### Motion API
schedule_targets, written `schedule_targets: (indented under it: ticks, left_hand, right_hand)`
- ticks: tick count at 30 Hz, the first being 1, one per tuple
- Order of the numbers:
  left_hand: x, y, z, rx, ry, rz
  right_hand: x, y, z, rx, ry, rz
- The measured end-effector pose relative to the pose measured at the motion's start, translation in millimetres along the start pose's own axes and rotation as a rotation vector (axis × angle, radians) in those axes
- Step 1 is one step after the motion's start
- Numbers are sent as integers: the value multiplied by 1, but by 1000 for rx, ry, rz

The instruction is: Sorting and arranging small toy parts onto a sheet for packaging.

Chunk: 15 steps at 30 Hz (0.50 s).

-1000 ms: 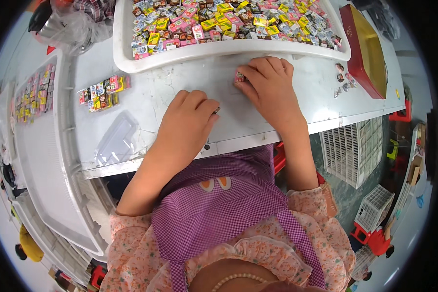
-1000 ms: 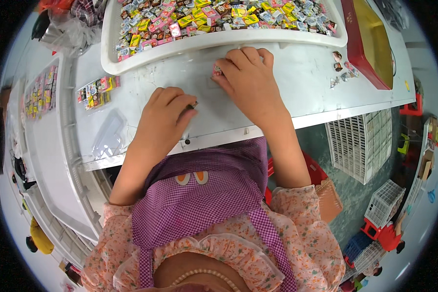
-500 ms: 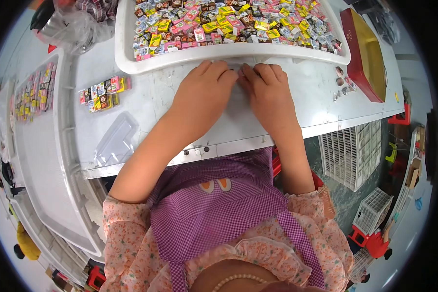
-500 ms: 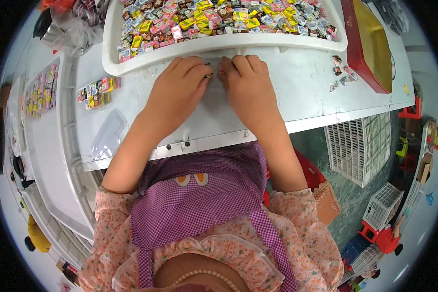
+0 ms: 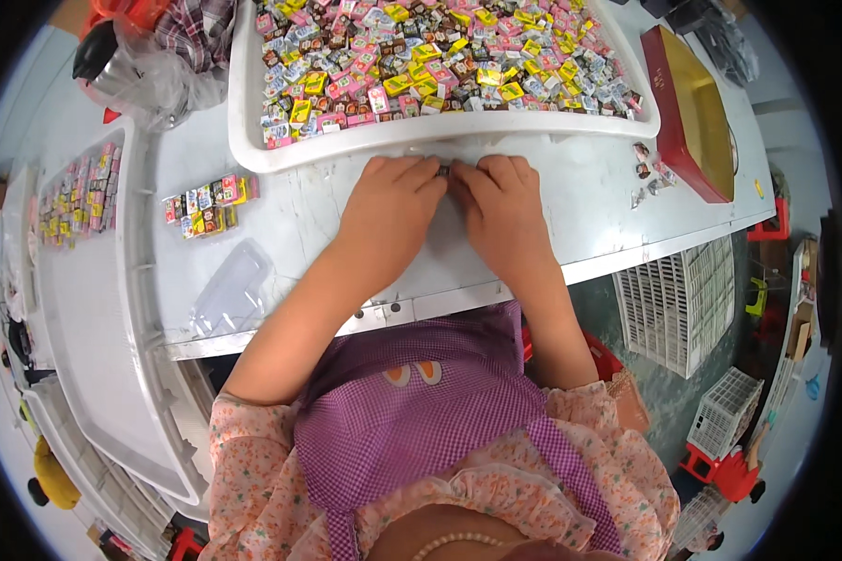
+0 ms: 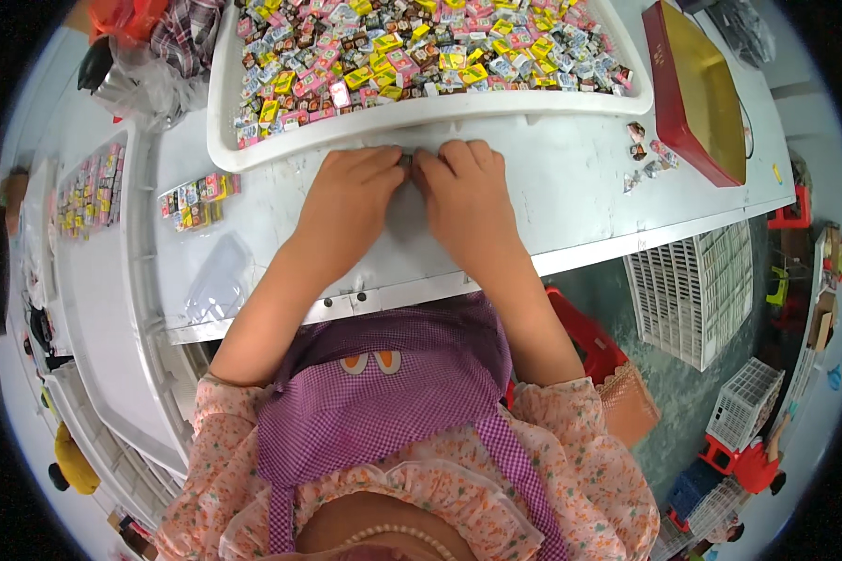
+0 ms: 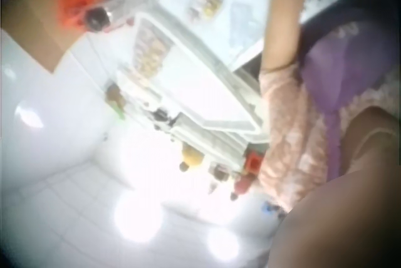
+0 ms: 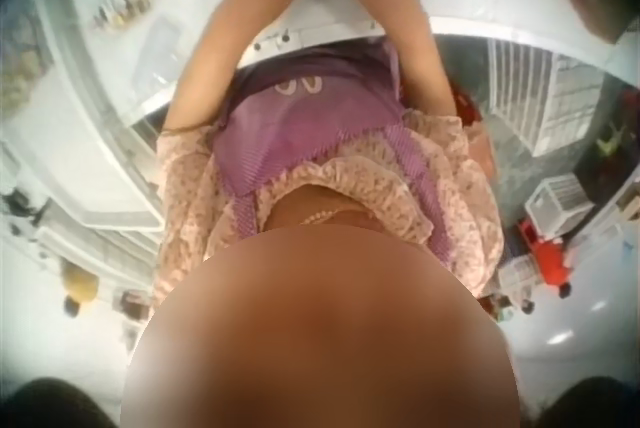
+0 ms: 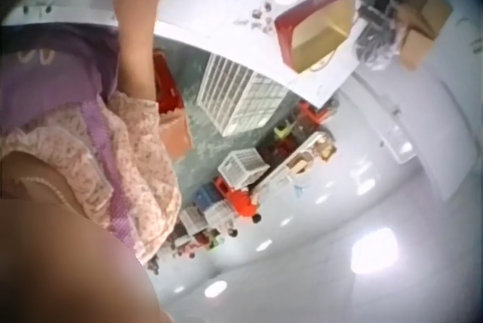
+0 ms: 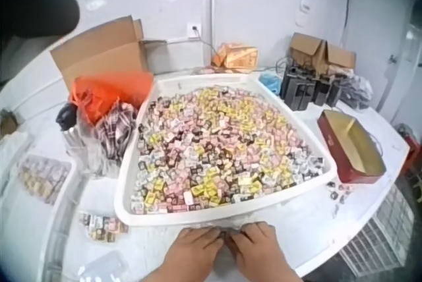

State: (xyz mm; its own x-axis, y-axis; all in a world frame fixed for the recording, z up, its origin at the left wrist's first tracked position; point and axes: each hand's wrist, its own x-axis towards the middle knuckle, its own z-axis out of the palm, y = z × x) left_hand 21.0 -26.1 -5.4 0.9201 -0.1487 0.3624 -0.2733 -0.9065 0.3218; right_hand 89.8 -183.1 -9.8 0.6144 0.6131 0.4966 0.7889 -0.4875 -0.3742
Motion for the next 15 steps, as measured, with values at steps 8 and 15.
schedule_targets:
  ticks: [8, 15]
  left_hand:
    - [-11, 12, -12, 83, -25, 10]
    - [18, -2, -75, -43, 51, -21]
  right_hand:
    - [-7, -5, 0, 26, 69, 17]
    - [-9, -2, 0, 115, 155, 25]
